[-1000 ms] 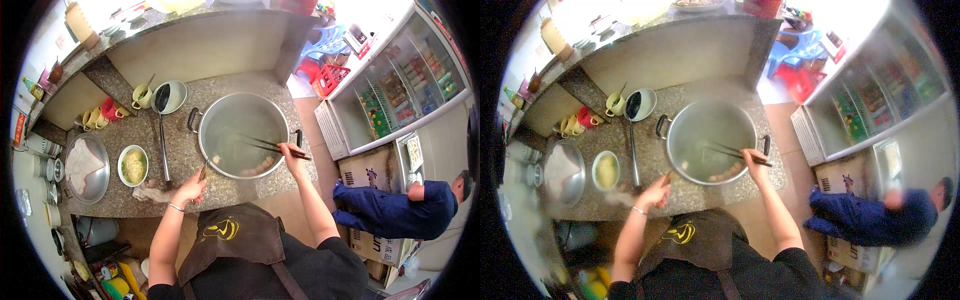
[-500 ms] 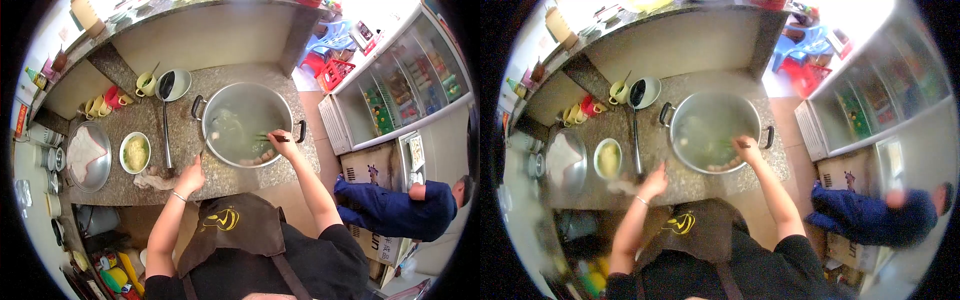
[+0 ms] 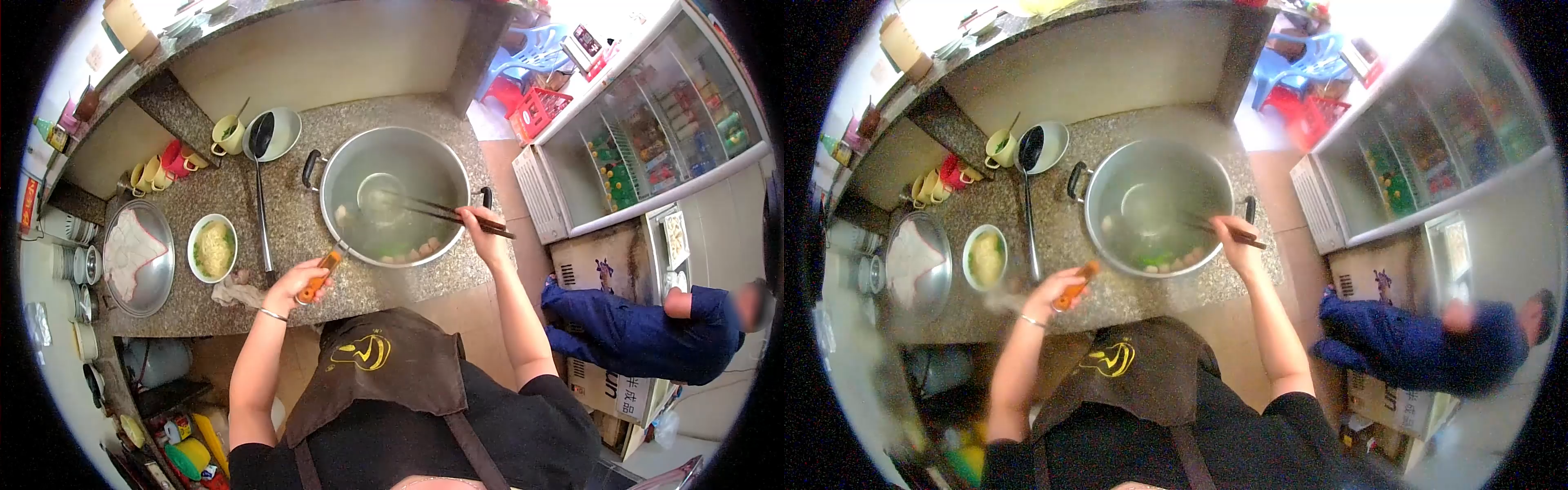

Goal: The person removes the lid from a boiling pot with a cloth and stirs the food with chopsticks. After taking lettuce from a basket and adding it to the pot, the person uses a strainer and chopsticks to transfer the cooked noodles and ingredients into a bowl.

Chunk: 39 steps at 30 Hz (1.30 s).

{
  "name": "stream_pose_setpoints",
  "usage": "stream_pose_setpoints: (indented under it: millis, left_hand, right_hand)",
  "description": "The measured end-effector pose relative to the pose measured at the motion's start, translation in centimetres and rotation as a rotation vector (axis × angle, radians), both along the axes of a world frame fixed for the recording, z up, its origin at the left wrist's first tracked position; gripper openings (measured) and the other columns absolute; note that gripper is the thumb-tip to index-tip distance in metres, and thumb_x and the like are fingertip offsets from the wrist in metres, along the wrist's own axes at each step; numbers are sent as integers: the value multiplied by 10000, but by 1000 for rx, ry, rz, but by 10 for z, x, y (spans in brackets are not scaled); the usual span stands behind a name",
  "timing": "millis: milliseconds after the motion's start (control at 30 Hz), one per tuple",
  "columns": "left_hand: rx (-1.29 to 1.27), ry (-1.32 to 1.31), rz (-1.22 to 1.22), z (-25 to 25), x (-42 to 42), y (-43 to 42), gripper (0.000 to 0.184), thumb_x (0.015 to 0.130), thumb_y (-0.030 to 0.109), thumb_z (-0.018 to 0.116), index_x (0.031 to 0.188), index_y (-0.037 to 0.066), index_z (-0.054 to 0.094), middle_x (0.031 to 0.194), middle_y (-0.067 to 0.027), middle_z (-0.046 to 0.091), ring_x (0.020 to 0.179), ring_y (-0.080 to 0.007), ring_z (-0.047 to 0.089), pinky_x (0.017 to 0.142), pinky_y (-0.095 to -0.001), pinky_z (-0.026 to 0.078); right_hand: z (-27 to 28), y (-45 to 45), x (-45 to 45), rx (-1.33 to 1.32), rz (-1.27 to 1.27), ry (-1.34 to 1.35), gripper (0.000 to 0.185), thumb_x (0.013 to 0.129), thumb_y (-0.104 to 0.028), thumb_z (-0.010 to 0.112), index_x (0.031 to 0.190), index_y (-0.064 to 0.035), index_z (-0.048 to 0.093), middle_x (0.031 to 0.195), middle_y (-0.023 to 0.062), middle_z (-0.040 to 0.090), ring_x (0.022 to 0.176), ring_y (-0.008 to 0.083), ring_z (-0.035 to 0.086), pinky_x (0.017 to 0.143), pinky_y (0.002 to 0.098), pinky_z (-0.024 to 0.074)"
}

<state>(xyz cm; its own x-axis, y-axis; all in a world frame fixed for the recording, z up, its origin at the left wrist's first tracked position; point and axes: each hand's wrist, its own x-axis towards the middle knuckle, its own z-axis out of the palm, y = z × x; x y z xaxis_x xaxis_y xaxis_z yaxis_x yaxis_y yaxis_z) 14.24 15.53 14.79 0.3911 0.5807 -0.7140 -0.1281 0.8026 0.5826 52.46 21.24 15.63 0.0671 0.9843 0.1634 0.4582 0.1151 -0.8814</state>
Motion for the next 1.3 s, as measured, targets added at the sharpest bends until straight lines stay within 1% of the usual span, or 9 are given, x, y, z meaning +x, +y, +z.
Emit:
stream_pose_setpoints:
  millis: [167,267,500,567,633,900,1033,1167,1300]
  left_hand:
    - [-81,-279,176,-13,-13,4,252,888,144,487,1131,92,444,746,-41,533,510,-107,507,425,-241,443]
    - [145,198,17,-1,2,7,265,877,107,452,1136,68,419,714,-59,530,504,-142,527,410,-276,448]
    - [767,1215,-746,-9,18,-4,535,810,60,423,1316,-27,274,686,-178,585,511,-245,604,458,-377,498]
    - [787,1201,-780,12,24,-4,551,819,67,425,1329,-50,253,677,-164,597,527,-246,612,476,-371,510]
    - [294,807,-582,43,31,0,555,855,102,447,1368,31,247,799,-129,616,514,-177,586,455,-311,493]
    - [-7,-204,-4,-5,-24,-1,327,887,146,494,1202,76,437,780,-39,547,489,-92,510,402,-211,419]
    - [69,-56,30,18,-8,1,333,886,128,468,1210,76,414,749,-38,533,464,-98,500,402,-222,426]
    - [313,590,-269,43,20,3,459,847,87,425,1288,9,328,711,-91,556,435,-168,530,419,-305,463]
    - [615,1096,-719,18,27,0,592,803,50,387,1346,-92,198,643,-201,603,512,-255,608,502,-375,495]
  right_hand:
    - [17,16,14,54,-159,168,167,853,-123,584,920,18,641,841,103,659,749,166,614,693,280,479]
    - [-12,31,17,181,-120,-158,146,832,-125,598,918,-19,649,842,126,631,728,213,601,665,309,468]
    - [-18,-11,-17,-52,165,-180,161,821,-158,610,901,-26,658,841,137,648,781,249,625,709,326,482]
    - [-14,-16,-16,-64,99,-67,166,830,-164,606,907,-27,661,853,132,650,789,239,623,720,320,479]
    - [-7,-19,-10,-76,55,-68,168,842,-166,597,906,-25,662,866,128,650,801,230,619,730,314,475]
    - [13,-14,31,53,-127,277,172,872,-114,555,924,21,648,828,91,650,754,132,607,691,265,480]
    - [-7,-3,40,161,-179,-117,119,834,-97,587,902,-23,652,817,105,633,732,204,607,669,294,472]
    - [-14,-12,31,4,-1,-399,137,817,-162,595,839,-38,650,797,145,610,741,288,600,655,350,467]
    - [-45,-21,25,-130,0,-14,165,845,-185,594,901,-46,665,811,117,638,730,232,611,680,319,472]
